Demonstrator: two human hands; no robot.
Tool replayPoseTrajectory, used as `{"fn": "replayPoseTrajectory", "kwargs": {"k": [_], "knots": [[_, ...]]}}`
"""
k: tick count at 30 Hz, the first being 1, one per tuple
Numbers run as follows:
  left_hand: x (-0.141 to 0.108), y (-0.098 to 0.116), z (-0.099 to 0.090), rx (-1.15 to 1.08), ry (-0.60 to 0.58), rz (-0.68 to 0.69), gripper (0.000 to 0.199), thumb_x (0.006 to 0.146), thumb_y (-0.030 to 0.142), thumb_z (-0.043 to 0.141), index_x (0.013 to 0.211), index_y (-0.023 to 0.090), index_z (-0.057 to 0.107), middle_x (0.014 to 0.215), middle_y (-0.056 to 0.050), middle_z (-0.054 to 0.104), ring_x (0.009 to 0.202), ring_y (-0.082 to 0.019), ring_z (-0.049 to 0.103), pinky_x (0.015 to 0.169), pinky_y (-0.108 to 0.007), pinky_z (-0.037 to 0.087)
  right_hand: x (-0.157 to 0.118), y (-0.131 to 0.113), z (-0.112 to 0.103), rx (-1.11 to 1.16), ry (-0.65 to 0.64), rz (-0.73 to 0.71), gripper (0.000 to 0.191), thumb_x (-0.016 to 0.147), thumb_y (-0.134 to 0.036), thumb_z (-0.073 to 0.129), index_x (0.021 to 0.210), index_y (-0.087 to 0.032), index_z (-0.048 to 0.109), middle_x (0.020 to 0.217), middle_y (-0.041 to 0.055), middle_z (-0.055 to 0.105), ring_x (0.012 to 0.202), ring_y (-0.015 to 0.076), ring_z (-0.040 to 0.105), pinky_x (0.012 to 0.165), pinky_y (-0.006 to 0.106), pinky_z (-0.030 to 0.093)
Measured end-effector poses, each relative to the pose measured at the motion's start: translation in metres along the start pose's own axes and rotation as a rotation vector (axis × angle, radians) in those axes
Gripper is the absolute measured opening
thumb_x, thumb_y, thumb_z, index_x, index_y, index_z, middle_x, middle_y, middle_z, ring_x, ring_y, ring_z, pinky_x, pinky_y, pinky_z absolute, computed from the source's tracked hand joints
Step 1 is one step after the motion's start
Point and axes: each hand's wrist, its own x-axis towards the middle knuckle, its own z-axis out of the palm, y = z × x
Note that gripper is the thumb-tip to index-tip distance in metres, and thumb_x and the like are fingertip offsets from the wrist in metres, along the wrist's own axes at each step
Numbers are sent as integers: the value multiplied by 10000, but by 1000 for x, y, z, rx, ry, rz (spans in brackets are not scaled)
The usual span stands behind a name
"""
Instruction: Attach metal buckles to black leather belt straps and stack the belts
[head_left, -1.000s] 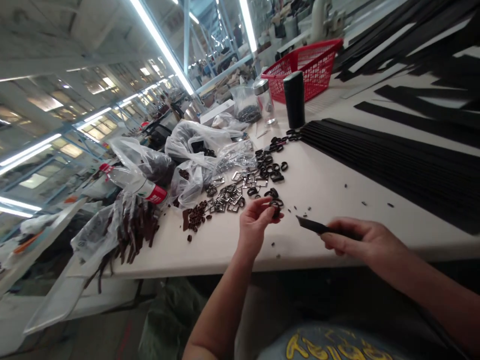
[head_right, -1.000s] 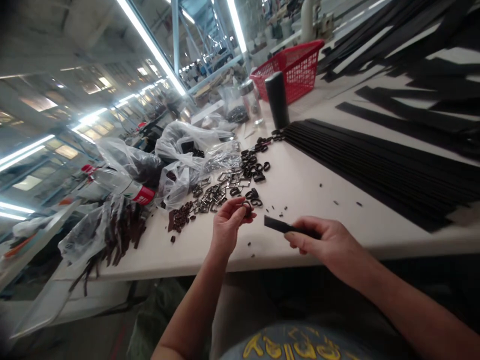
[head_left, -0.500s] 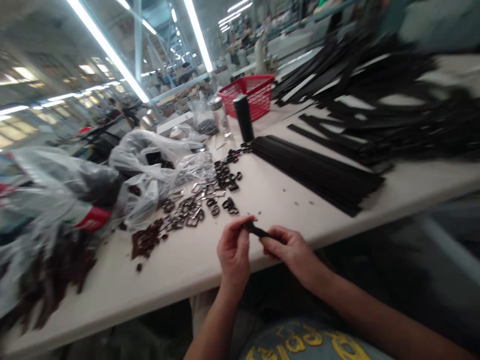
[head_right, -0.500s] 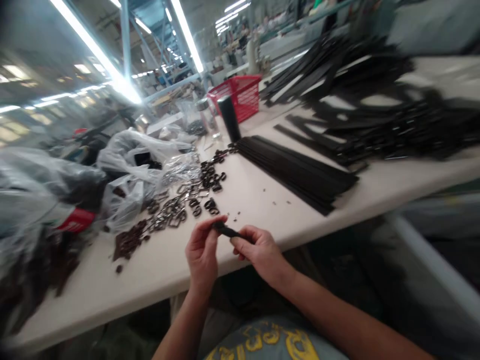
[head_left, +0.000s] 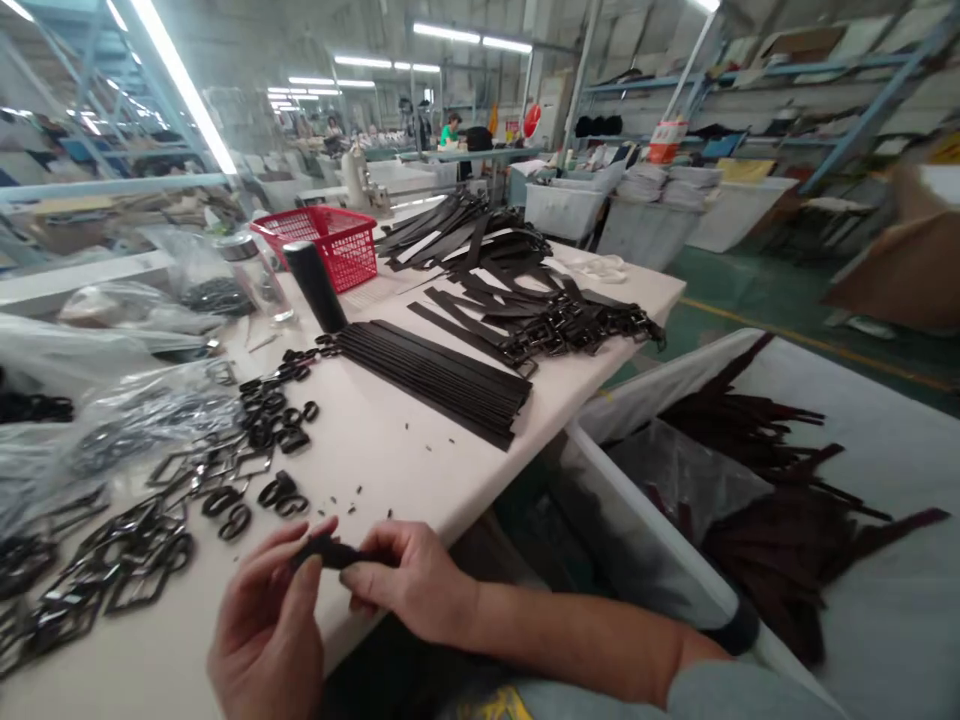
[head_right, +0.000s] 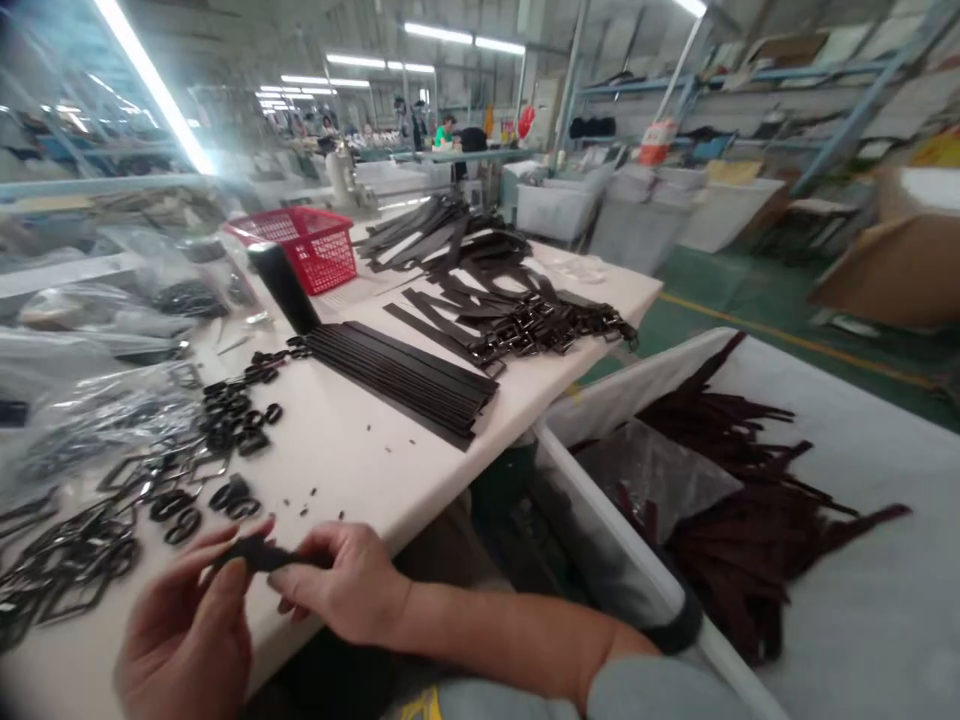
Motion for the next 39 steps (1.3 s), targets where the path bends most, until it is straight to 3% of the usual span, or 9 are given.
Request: {"fn": "replayPoseTrajectory", "kwargs": {"k": [3, 7, 12, 17, 20, 22, 25, 33, 39], "knots": [[-2, 3, 4, 33, -9, 224, 148, 817, 180, 727, 945, 224, 668, 1085, -6, 658, 876, -189, 762, 813, -350, 646, -6, -5, 1, -69, -16, -70, 348, 735, -488, 738, 709, -184, 570, 602, -36, 596, 554, 102, 522, 568, 249, 436], [-13, 2, 7, 240, -170, 389, 152, 915, 147, 608, 992, 245, 695, 1239, -56, 610, 1002, -185, 728, 872, -347, 614, -6, -10, -3, -134, -43, -174, 299, 781, -470, 692, 739, -195, 580, 654, -32, 579, 605, 118, 523, 580, 251, 443], [-15, 8, 7, 42, -122, 123, 429, 923, 413, 620, 1328, 286, 553, 1419, -131, 541, 1116, -245, 667, 946, -401, 571, -4, -15, -11, -512, 17, -342, 215, 846, -403, 653, 790, -196, 632, 689, -13, 630, 642, 138, 550, 621, 264, 452], [0, 23, -6, -70, -101, -275, 365, 764, 483, 774, 980, 204, 684, 789, -5, 653, 719, -125, 611, 691, -247, 524, -8, -16, -26, -981, 58, -585, 187, 881, -388, 614, 867, -209, 667, 766, 32, 720, 693, 187, 657, 653, 296, 470], [0, 28, -10, -128, -155, -386, 373, 707, 420, 822, 954, 186, 669, 714, 29, 602, 619, -81, 533, 612, -211, 456, -5, -11, -32, -1105, 31, -605, 298, 854, -430, 637, 1061, -217, 662, 909, 55, 759, 758, 229, 713, 663, 324, 516], [-4, 27, -9, -180, -201, -437, 379, 700, 399, 825, 955, 177, 654, 718, 28, 600, 613, -75, 528, 607, -211, 442, -2, -6, -33, -1119, 0, -618, 423, 842, -474, 650, 1184, -226, 625, 1010, 73, 763, 813, 250, 733, 694, 345, 549], [-12, 22, -6, -212, -240, -470, 356, 706, 394, 818, 923, 167, 651, 738, 12, 620, 644, -88, 549, 633, -226, 448, 4, 1, -33, -1113, -45, -683, 337, 891, -484, 578, 1110, -238, 649, 966, 74, 764, 809, 252, 737, 701, 350, 562], [-1, 20, -24, -342, -174, -448, 434, 652, 463, 862, 897, 166, 663, 714, 20, 614, 630, -81, 550, 639, -222, 457, 2, 3, -37, -1161, -79, -709, 335, 920, -503, 555, 1130, -254, 632, 955, 45, 752, 795, 240, 732, 675, 339, 552], [-3, 12, -26, -405, -202, -489, 477, 627, 460, 884, 928, 156, 673, 725, 16, 628, 622, -79, 574, 622, -217, 478, 7, 4, -28, -1259, -86, -926, 268, 958, -400, 530, 1116, -211, 636, 930, 59, 760, 755, 239, 738, 660, 337, 519]]}}
